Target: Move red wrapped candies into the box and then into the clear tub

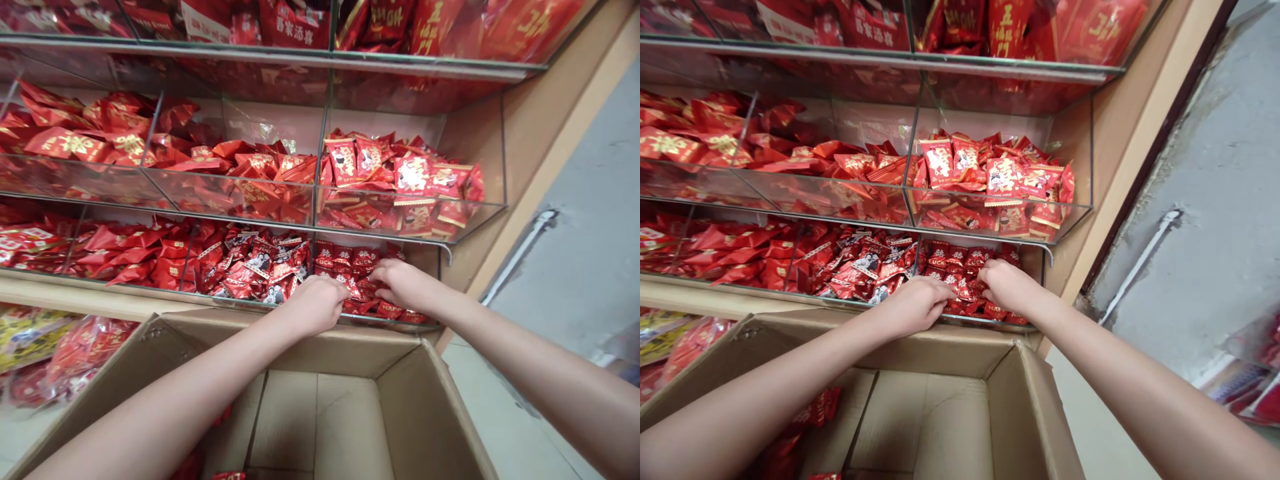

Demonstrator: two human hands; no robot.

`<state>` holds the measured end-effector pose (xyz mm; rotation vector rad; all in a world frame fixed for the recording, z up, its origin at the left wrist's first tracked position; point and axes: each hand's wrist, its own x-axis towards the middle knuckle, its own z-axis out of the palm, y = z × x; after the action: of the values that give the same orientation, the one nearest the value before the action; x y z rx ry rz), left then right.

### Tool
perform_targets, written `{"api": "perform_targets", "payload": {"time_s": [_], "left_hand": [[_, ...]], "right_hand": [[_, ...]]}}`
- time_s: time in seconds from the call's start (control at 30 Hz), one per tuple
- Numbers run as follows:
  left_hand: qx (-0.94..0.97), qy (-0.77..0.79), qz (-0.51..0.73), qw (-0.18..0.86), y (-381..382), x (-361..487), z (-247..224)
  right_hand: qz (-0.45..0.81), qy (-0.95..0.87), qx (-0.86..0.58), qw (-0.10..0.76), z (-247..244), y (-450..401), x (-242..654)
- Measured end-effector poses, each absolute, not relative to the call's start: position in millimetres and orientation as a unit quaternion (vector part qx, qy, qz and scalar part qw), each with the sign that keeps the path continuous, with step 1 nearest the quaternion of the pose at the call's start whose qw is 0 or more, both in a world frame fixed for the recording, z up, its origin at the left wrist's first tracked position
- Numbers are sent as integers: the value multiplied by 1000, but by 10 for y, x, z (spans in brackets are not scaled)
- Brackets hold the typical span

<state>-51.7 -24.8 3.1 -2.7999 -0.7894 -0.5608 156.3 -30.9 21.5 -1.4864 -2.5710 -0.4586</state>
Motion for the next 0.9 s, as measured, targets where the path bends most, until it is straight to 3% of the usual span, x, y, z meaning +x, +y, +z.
{"api": "perform_targets", "payload": {"time_s": [0.2, 0.43, 0.5, 0.73, 0.9], "left_hand": [[-941, -266, -184, 100, -260, -516, 37], [-940, -269, -181, 107, -263, -515, 28], [-939, -270, -182, 108, -262, -514, 21], [-940, -269, -183, 105, -274, -512, 31], [-939, -273, -180, 108, -288, -518, 49]], "right_hand": [[-168, -858, -482, 55, 194, -283, 1555], [-172, -828, -452, 285, 187, -531, 1639], [-164, -829, -439, 306, 133, -532, 1615], [-121, -872, -448, 154, 8, -396, 1553], [-110, -866, -468, 137, 104, -430, 1604]]}}
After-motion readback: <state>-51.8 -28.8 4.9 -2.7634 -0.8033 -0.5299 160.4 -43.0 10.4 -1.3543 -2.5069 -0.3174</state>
